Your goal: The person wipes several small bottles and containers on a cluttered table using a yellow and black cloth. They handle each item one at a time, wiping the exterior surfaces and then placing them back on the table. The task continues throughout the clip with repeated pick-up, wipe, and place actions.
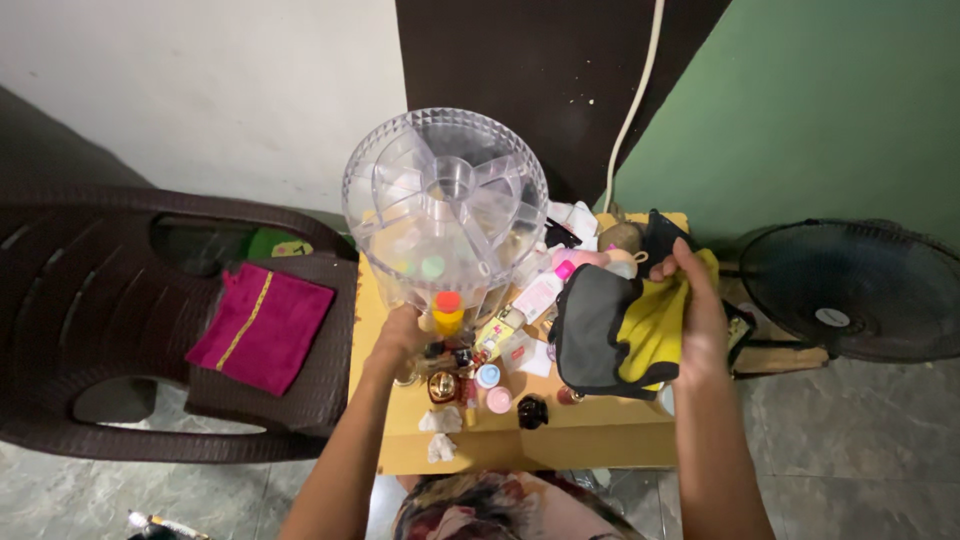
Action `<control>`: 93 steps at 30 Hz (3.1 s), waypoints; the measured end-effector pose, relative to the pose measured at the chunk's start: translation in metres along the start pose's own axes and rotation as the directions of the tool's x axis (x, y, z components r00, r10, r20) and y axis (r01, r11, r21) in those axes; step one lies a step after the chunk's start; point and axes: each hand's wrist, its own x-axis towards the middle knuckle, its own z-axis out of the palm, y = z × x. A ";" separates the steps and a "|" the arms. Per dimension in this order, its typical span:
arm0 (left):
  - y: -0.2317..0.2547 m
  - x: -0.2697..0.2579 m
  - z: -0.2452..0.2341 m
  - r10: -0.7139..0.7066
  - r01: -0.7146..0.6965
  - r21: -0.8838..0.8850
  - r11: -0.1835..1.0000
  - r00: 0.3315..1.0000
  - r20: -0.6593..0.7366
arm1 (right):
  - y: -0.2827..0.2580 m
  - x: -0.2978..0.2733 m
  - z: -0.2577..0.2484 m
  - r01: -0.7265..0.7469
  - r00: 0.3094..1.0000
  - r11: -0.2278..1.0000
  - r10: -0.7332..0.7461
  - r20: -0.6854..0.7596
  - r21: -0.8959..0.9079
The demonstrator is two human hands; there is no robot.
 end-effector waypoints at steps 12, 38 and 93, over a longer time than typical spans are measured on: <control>0.074 -0.101 -0.051 -0.199 0.076 0.526 0.847 0.963 0.182 | -0.004 0.010 0.003 0.163 0.987 0.983 -0.161 0.029 -0.081; 0.247 0.117 0.139 0.442 -0.509 0.455 0.730 0.860 0.253 | -0.076 -0.045 -0.070 0.281 0.898 0.931 -0.340 -0.277 -0.231; 0.289 -0.054 0.049 0.456 -0.525 0.181 0.832 0.832 0.317 | -0.068 -0.053 -0.097 0.276 0.928 0.953 -0.298 -0.221 -0.128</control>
